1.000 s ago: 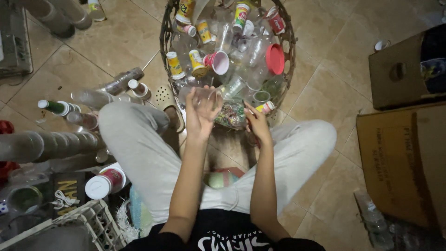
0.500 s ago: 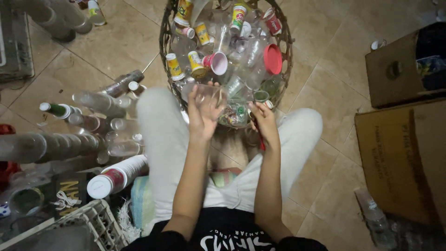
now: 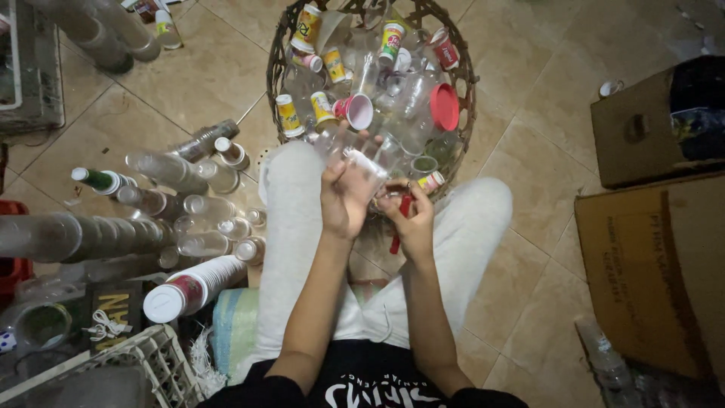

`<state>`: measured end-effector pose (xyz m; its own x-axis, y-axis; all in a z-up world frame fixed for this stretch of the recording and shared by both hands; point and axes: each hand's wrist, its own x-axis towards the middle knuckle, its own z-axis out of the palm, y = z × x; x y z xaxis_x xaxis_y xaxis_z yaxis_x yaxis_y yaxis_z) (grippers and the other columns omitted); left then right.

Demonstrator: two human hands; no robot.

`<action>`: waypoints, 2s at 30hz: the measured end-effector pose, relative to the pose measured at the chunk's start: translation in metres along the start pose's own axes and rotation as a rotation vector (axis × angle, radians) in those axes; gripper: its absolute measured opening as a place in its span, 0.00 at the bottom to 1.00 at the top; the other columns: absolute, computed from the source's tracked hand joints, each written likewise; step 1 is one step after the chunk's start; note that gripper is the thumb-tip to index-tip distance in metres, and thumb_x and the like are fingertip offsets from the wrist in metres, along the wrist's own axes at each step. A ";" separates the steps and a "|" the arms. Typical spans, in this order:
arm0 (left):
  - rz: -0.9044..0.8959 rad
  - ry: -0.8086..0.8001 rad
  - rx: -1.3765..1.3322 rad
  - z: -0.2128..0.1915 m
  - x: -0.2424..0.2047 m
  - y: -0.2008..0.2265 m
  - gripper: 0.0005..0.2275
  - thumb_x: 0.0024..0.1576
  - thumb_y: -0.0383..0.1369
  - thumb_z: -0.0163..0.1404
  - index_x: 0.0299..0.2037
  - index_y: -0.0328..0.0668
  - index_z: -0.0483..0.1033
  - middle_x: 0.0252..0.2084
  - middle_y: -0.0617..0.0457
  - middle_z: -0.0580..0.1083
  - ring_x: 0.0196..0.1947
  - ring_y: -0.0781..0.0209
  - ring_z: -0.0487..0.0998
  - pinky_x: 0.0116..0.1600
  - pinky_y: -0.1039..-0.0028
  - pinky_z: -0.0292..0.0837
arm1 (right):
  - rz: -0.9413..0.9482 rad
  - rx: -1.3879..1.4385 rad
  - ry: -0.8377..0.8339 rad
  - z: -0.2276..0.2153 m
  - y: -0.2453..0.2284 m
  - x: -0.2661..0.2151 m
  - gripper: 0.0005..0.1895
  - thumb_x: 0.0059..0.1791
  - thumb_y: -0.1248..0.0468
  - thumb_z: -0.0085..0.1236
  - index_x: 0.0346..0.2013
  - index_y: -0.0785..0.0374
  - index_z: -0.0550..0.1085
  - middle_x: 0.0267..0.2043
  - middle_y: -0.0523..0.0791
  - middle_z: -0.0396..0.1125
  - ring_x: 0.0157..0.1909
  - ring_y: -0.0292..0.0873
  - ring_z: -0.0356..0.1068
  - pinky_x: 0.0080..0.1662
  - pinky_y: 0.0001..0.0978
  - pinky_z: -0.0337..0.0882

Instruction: The recorder is removing labels and stickers from various used plastic cups using their fingers and a small blade.

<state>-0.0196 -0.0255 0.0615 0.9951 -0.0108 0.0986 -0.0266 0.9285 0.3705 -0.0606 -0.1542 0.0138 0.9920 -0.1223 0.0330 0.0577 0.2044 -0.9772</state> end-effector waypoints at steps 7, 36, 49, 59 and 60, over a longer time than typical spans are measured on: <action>0.046 -0.103 -0.126 -0.002 -0.002 -0.011 0.32 0.58 0.37 0.49 0.74 0.50 0.52 0.64 0.48 0.66 0.64 0.48 0.68 0.70 0.50 0.66 | 0.011 -0.007 0.120 0.004 -0.007 -0.003 0.14 0.50 0.64 0.66 0.46 0.65 0.74 0.18 0.43 0.65 0.13 0.31 0.60 0.19 0.20 0.60; 0.002 0.083 -0.171 -0.055 0.002 -0.026 0.26 0.61 0.44 0.54 0.69 0.59 0.63 0.64 0.55 0.70 0.64 0.54 0.69 0.68 0.51 0.66 | -0.135 -0.527 0.240 -0.023 0.044 0.029 0.15 0.45 0.66 0.74 0.44 0.59 0.80 0.37 0.47 0.77 0.44 0.41 0.76 0.54 0.38 0.71; 0.009 0.094 -0.046 -0.041 0.007 -0.009 0.26 0.62 0.49 0.52 0.69 0.56 0.62 0.67 0.53 0.68 0.68 0.55 0.65 0.74 0.50 0.58 | -0.175 -0.449 0.193 -0.010 0.016 0.027 0.18 0.45 0.67 0.72 0.49 0.57 0.78 0.38 0.45 0.78 0.40 0.38 0.76 0.51 0.32 0.73; -0.005 0.125 -0.324 -0.040 0.006 -0.009 0.23 0.59 0.45 0.53 0.64 0.53 0.68 0.60 0.54 0.72 0.62 0.55 0.70 0.73 0.47 0.59 | -0.431 -0.435 -0.229 -0.027 0.036 0.007 0.32 0.54 0.45 0.52 0.65 0.62 0.64 0.60 0.54 0.65 0.53 0.56 0.72 0.52 0.47 0.71; -0.002 0.114 -0.339 -0.040 0.006 -0.010 0.24 0.58 0.48 0.54 0.64 0.55 0.69 0.59 0.55 0.73 0.61 0.56 0.71 0.73 0.46 0.58 | -0.546 -0.459 -0.245 -0.030 0.042 0.007 0.22 0.52 0.54 0.61 0.58 0.60 0.74 0.47 0.51 0.74 0.45 0.55 0.77 0.46 0.43 0.75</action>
<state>-0.0092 -0.0202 0.0216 0.9999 0.0109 -0.0125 -0.0104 0.9991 0.0409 -0.0543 -0.1757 -0.0332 0.8355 0.1400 0.5313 0.5489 -0.2553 -0.7959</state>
